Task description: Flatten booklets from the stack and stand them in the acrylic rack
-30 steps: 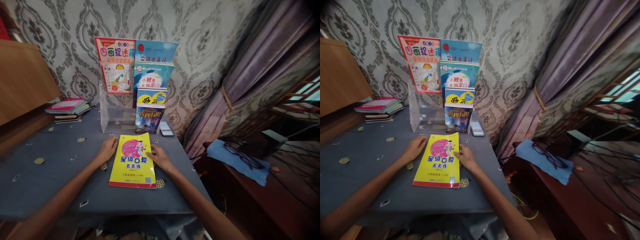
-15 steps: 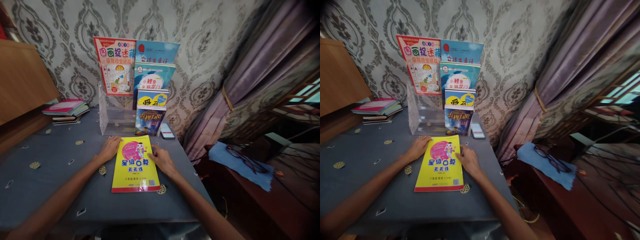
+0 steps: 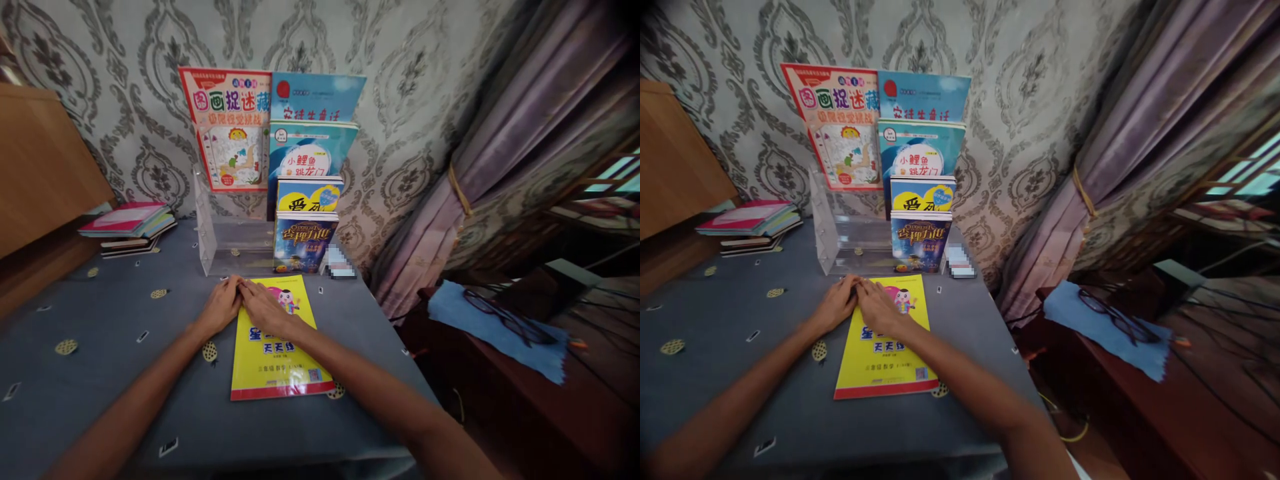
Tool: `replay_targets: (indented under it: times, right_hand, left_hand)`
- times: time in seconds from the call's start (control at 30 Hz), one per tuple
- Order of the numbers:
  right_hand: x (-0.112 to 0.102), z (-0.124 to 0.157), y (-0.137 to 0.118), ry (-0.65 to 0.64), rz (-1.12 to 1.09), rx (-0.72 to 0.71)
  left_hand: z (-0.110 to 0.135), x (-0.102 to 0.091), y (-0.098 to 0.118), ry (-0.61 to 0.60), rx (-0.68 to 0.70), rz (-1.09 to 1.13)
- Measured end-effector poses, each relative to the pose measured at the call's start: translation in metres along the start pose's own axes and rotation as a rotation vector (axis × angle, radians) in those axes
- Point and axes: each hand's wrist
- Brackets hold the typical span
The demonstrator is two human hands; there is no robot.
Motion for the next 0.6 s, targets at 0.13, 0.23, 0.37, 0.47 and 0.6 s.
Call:
replay_targets:
  times: [0.13, 0.23, 0.37, 0.47, 0.6]
  right_hand:
    - [0.004, -0.002, 0.007, 0.018, 0.019, 0.003]
    - [0.004, 0.005, 0.016, 0.033, 0.059, 0.038]
    - [-0.001, 0.02, 0.034, 0.025, 0.094, 0.117]
    - [-0.011, 0.037, 0.049, 0.022, 0.119, 0.17]
    - [-0.023, 0.059, 0.072, 0.053, 0.135, 0.237]
  left_hand:
    - [0.0, 0.001, -0.004, 0.014, 0.005, 0.001]
    - [0.0, 0.001, -0.003, -0.008, 0.017, -0.014]
    - [0.0, -0.001, -0.001, -0.032, 0.009, -0.048]
    - [0.001, -0.003, 0.0, -0.039, 0.01, -0.053]
    - [0.001, -0.003, 0.0, -0.032, 0.035, -0.039]
Point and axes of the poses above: each hand's wrist, its own z-axis away from the middle knuckle, its own x-axis out of the palm, y = z × x, and after that the axes turned 5 degrees about z, right-handed
